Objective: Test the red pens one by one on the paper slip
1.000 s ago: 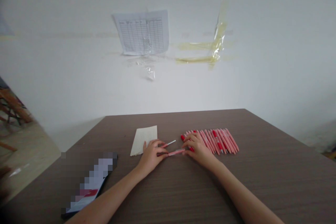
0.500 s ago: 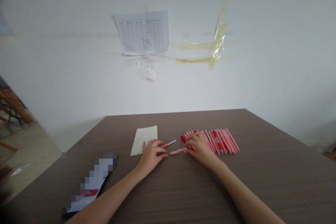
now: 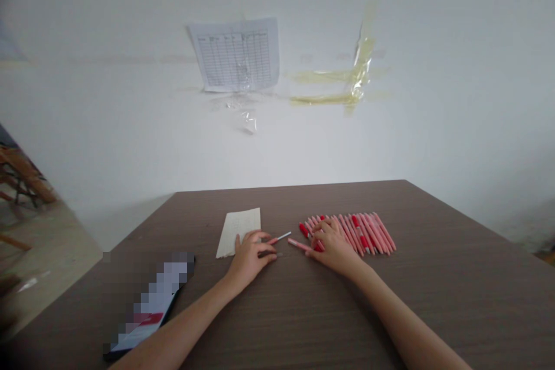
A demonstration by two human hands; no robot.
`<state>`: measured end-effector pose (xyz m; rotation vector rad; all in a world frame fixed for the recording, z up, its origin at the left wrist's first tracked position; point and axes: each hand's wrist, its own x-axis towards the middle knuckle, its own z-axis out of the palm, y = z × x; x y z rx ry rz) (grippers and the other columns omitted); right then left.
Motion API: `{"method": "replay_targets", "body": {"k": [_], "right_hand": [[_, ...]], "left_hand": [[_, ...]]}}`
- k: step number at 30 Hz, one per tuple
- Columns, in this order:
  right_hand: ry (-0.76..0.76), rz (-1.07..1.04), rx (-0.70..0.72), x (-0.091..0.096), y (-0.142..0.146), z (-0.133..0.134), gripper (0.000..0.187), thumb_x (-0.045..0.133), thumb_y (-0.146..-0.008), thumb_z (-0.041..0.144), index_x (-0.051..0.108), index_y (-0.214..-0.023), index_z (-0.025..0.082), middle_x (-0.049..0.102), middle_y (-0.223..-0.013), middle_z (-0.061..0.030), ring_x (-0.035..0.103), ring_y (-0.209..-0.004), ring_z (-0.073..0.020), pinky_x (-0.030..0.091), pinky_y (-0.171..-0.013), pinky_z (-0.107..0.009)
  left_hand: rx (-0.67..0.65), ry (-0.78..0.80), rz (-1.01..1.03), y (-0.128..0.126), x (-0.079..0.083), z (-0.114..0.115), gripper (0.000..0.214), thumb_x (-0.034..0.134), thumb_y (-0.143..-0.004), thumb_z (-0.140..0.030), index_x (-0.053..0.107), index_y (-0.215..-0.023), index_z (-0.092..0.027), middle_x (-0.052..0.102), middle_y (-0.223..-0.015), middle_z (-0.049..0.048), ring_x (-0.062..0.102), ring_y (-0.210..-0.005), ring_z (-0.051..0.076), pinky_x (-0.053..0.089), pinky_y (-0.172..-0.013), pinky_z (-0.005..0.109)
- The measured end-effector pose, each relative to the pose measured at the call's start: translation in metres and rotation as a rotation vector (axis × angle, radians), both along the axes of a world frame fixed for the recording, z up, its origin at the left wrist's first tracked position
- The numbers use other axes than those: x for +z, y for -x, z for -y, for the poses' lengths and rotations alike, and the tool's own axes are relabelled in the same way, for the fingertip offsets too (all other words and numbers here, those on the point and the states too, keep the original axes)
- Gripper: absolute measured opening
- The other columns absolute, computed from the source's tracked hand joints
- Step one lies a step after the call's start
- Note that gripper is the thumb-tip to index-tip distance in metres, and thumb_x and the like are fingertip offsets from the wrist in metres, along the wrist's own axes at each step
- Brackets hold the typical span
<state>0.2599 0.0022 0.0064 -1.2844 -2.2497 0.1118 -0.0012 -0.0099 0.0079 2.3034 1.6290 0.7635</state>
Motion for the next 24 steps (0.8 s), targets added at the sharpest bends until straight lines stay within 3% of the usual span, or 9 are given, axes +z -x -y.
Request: {"method": "replay_targets", "body": {"k": [8, 11, 18, 24], "right_hand": [[0.031, 0.021, 0.005, -0.004, 0.002, 0.000, 0.020, 0.076, -0.071, 0.037, 0.064, -0.069, 0.021, 0.061, -0.107, -0.0068, 0.047, -0.114, -0.0291, 0.027, -0.105, -0.054], [0.033, 0.023, 0.003, -0.003, 0.002, 0.000, 0.021, 0.076, -0.070, 0.038, 0.063, -0.069, 0.021, 0.061, -0.107, -0.0069, 0.046, -0.114, -0.0296, 0.029, -0.103, -0.053], [0.029, 0.019, 0.022, -0.004, 0.000, 0.000, 0.022, 0.078, -0.069, 0.036, 0.062, -0.070, 0.021, 0.060, -0.105, -0.0071, 0.048, -0.111, -0.0287, 0.030, -0.103, -0.051], [0.035, -0.003, 0.026, 0.001, 0.000, 0.005, 0.022, 0.068, -0.079, 0.041, 0.062, -0.073, 0.021, 0.061, -0.102, -0.0071, 0.050, -0.109, -0.0275, 0.031, -0.102, -0.052]], "left_hand": [[0.053, -0.006, -0.045, 0.007, 0.005, 0.002, 0.016, 0.075, -0.072, -0.035, 0.074, -0.088, -0.037, 0.062, -0.124, 0.0013, 0.043, -0.127, 0.030, 0.009, -0.107, 0.069], [0.072, 0.010, -0.064, 0.009, 0.009, 0.002, 0.021, 0.077, -0.070, -0.034, 0.074, -0.091, -0.037, 0.060, -0.126, 0.0028, 0.042, -0.127, 0.031, 0.009, -0.107, 0.071], [0.106, -0.007, -0.073, 0.017, 0.018, -0.002, 0.013, 0.074, -0.072, -0.033, 0.075, -0.085, -0.033, 0.061, -0.124, 0.0046, 0.045, -0.125, 0.034, 0.010, -0.107, 0.074], [0.168, -0.007, -0.059, 0.022, 0.021, -0.007, 0.010, 0.070, -0.075, -0.034, 0.076, -0.081, -0.029, 0.062, -0.124, 0.0079, 0.045, -0.125, 0.036, 0.012, -0.108, 0.071]]}}
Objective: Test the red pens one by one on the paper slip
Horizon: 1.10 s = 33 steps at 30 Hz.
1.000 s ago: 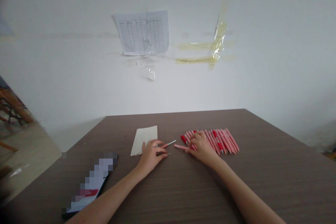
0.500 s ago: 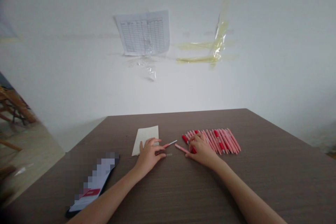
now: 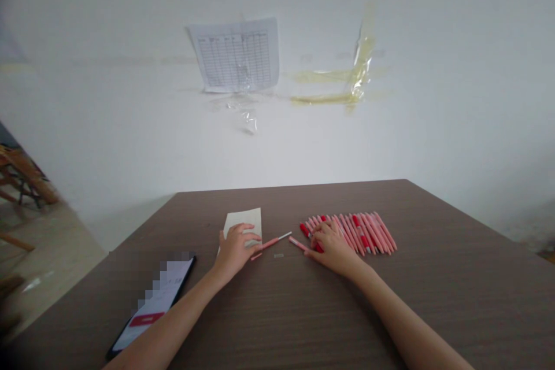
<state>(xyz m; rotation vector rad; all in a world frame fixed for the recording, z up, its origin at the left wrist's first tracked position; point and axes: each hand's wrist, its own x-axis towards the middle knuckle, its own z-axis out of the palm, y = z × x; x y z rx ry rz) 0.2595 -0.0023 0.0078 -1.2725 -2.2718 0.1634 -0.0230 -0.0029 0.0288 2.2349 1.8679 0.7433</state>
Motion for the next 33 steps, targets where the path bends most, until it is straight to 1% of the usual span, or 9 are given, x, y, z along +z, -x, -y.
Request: {"method": "replay_targets", "body": {"k": [3, 6, 12, 16, 20, 24, 28, 33], "right_hand": [[-0.006, -0.017, 0.013, 0.000, 0.000, 0.000, 0.023, 0.064, -0.083, 0.042, 0.063, -0.076, 0.021, 0.062, -0.099, -0.0069, 0.052, -0.106, -0.0260, 0.031, -0.103, -0.052], [-0.032, -0.022, 0.018, -0.002, -0.001, -0.002, 0.023, 0.061, -0.085, 0.044, 0.065, -0.081, 0.022, 0.063, -0.097, -0.0063, 0.053, -0.104, -0.0246, 0.027, -0.106, -0.052], [-0.032, -0.033, -0.002, -0.002, -0.001, -0.002, 0.023, 0.061, -0.086, 0.044, 0.067, -0.086, 0.022, 0.063, -0.100, -0.0073, 0.053, -0.106, -0.0249, 0.027, -0.107, -0.052], [-0.031, -0.039, 0.003, -0.002, 0.000, -0.002, 0.020, 0.061, -0.086, 0.042, 0.067, -0.087, 0.022, 0.063, -0.099, -0.0069, 0.054, -0.105, -0.0242, 0.024, -0.109, -0.054], [-0.030, -0.038, 0.004, -0.003, -0.002, -0.003, 0.017, 0.062, -0.085, 0.039, 0.067, -0.087, 0.023, 0.063, -0.100, -0.0068, 0.053, -0.107, -0.0249, 0.021, -0.111, -0.054], [-0.014, -0.028, -0.011, -0.002, -0.002, -0.003, 0.012, 0.062, -0.085, 0.033, 0.067, -0.087, 0.022, 0.062, -0.101, -0.0076, 0.052, -0.109, -0.0261, 0.023, -0.109, -0.054], [-0.006, -0.015, -0.017, -0.002, -0.003, -0.005, 0.012, 0.061, -0.086, 0.032, 0.068, -0.089, 0.022, 0.063, -0.103, -0.0075, 0.051, -0.111, -0.0267, 0.022, -0.109, -0.055], [-0.048, -0.023, -0.018, -0.006, -0.005, -0.010, 0.020, 0.057, -0.089, 0.036, 0.067, -0.098, 0.021, 0.064, -0.106, -0.0094, 0.050, -0.111, -0.0276, 0.031, -0.105, -0.052]], "left_hand": [[0.010, 0.010, 0.003, 0.000, -0.001, -0.001, 0.009, 0.070, -0.075, -0.033, 0.076, -0.080, -0.030, 0.063, -0.123, 0.0082, 0.046, -0.124, 0.035, 0.011, -0.107, 0.073], [0.011, 0.019, -0.004, 0.000, -0.003, -0.002, 0.008, 0.070, -0.075, -0.033, 0.076, -0.079, -0.030, 0.063, -0.122, 0.0078, 0.047, -0.122, 0.036, 0.011, -0.105, 0.075], [-0.004, -0.015, -0.023, 0.000, -0.010, -0.002, 0.008, 0.070, -0.076, -0.034, 0.076, -0.079, -0.029, 0.064, -0.120, 0.0058, 0.049, -0.120, 0.034, 0.014, -0.105, 0.072], [-0.004, -0.016, -0.034, -0.002, -0.014, -0.002, 0.007, 0.070, -0.077, -0.034, 0.075, -0.079, -0.030, 0.064, -0.119, 0.0041, 0.050, -0.120, 0.031, 0.015, -0.105, 0.071], [0.007, -0.038, -0.029, -0.003, -0.015, -0.002, 0.011, 0.067, -0.079, -0.035, 0.075, -0.077, -0.029, 0.064, -0.119, 0.0038, 0.050, -0.120, 0.030, 0.015, -0.107, 0.070], [0.018, -0.080, -0.010, -0.004, -0.013, -0.002, 0.013, 0.065, -0.081, -0.035, 0.075, -0.079, -0.027, 0.064, -0.120, 0.0061, 0.050, -0.119, 0.031, 0.016, -0.107, 0.069], [0.021, -0.087, 0.026, -0.004, -0.013, -0.002, 0.012, 0.067, -0.080, -0.035, 0.076, -0.080, -0.027, 0.064, -0.120, 0.0071, 0.051, -0.119, 0.031, 0.018, -0.107, 0.069], [-0.027, -0.123, 0.083, -0.003, -0.016, -0.003, 0.011, 0.067, -0.080, -0.036, 0.076, -0.082, -0.030, 0.064, -0.120, 0.0056, 0.051, -0.119, 0.030, 0.018, -0.109, 0.067]]}}
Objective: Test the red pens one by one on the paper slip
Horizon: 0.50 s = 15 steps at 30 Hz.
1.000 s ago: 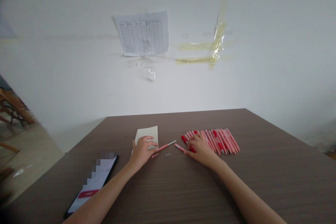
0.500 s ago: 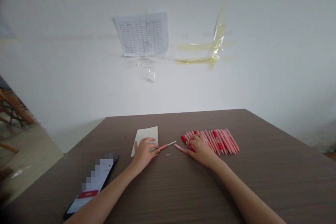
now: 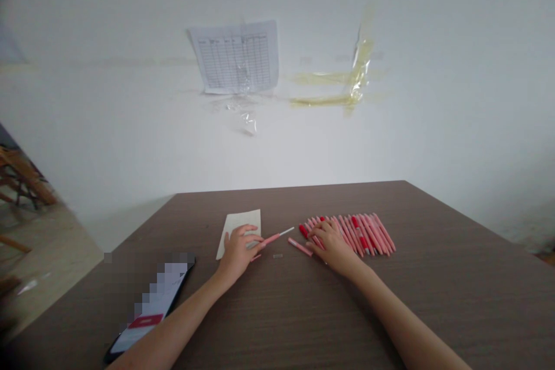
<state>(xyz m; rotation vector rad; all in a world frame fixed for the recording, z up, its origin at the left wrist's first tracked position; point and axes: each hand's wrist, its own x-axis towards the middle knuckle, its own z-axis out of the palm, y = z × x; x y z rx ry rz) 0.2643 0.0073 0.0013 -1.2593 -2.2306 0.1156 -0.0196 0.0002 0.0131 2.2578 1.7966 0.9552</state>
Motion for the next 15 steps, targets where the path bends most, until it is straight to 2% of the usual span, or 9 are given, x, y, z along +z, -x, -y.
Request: {"method": "replay_targets", "body": {"k": [8, 15], "right_hand": [[-0.052, -0.039, -0.015, 0.0018, 0.0042, 0.0034, 0.025, 0.057, -0.089, 0.034, 0.067, -0.110, 0.024, 0.063, -0.111, -0.0101, 0.051, -0.112, -0.0280, 0.038, -0.099, -0.049], [-0.094, -0.088, 0.092, 0.0035, 0.0061, 0.0042, 0.016, 0.059, -0.089, 0.028, 0.068, -0.101, 0.023, 0.063, -0.105, -0.0087, 0.052, -0.106, -0.0250, 0.040, -0.096, -0.044]], "left_hand": [[-0.107, -0.039, 0.002, -0.0055, -0.0008, 0.0061, 0.009, 0.069, -0.079, -0.037, 0.075, -0.083, -0.032, 0.063, -0.120, 0.0047, 0.050, -0.120, 0.027, 0.019, -0.109, 0.065], [-0.149, -0.054, 0.005, -0.0078, -0.0035, 0.0074, 0.008, 0.070, -0.077, -0.039, 0.075, -0.081, -0.033, 0.064, -0.118, 0.0031, 0.050, -0.120, 0.027, 0.018, -0.108, 0.067]]}}
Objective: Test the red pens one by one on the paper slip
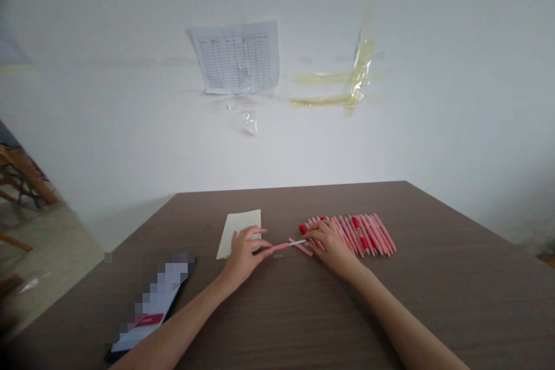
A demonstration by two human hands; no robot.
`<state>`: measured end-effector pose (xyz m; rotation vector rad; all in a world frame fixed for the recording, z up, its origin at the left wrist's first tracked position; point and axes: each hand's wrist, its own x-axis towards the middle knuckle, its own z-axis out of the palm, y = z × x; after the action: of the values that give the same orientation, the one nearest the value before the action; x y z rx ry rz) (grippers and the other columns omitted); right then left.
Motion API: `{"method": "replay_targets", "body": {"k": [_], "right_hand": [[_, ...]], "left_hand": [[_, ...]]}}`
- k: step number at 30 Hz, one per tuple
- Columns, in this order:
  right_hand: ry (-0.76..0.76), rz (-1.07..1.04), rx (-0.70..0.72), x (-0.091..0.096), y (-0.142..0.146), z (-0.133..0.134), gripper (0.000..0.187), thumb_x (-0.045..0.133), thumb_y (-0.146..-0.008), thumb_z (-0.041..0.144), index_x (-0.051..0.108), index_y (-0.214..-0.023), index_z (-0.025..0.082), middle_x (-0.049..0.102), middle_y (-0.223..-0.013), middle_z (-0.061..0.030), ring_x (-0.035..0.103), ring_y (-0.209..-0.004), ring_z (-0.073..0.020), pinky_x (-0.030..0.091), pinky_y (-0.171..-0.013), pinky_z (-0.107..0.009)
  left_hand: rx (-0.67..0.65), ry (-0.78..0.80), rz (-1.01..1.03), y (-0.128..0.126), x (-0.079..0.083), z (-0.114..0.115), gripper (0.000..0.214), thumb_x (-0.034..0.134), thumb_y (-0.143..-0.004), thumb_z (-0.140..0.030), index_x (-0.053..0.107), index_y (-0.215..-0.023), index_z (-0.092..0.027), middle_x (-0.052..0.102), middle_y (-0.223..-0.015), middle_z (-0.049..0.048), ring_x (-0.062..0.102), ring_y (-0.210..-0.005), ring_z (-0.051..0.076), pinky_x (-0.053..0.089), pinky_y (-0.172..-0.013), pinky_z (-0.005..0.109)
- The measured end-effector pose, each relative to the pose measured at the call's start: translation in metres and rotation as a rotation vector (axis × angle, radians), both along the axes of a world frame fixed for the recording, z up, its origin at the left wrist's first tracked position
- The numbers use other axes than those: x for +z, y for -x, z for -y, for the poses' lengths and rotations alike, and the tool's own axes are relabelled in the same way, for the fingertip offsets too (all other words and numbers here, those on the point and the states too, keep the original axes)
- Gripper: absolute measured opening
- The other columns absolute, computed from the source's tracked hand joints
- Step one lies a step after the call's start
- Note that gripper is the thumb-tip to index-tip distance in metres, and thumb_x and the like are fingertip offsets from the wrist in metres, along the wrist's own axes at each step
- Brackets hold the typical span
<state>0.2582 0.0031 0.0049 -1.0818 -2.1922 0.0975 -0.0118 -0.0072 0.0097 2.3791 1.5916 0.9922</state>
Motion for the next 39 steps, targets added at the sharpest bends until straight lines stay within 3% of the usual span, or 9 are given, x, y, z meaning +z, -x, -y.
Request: {"method": "replay_targets", "body": {"k": [18, 31, 39], "right_hand": [[-0.056, -0.025, 0.006, -0.008, -0.005, -0.008, 0.011, 0.059, -0.088, 0.022, 0.070, -0.085, 0.022, 0.065, -0.100, -0.0083, 0.053, -0.103, -0.0248, 0.042, -0.094, -0.044], [-0.131, -0.054, -0.166, -0.011, -0.015, -0.016, 0.010, 0.061, -0.086, 0.025, 0.070, -0.084, 0.022, 0.066, -0.098, -0.0093, 0.054, -0.100, -0.0272, 0.045, -0.086, -0.044], [-0.147, -0.051, -0.184, -0.009, -0.014, -0.014, 0.009, 0.061, -0.086, 0.023, 0.069, -0.083, 0.021, 0.066, -0.098, -0.0090, 0.054, -0.099, -0.0270, 0.046, -0.084, -0.042]], "left_hand": [[0.014, -0.025, -0.010, 0.002, -0.002, -0.001, 0.008, 0.070, -0.078, -0.037, 0.075, -0.082, -0.034, 0.064, -0.119, 0.0030, 0.049, -0.120, 0.027, 0.019, -0.107, 0.066], [0.227, -0.040, 0.018, 0.007, -0.002, -0.010, 0.009, 0.066, -0.081, -0.027, 0.075, -0.082, -0.029, 0.066, -0.115, 0.0056, 0.052, -0.118, 0.029, 0.022, -0.105, 0.070], [0.291, -0.041, 0.039, 0.009, -0.002, -0.012, 0.011, 0.065, -0.082, -0.028, 0.076, -0.083, -0.029, 0.066, -0.114, 0.0056, 0.054, -0.115, 0.030, 0.026, -0.105, 0.066]]}}
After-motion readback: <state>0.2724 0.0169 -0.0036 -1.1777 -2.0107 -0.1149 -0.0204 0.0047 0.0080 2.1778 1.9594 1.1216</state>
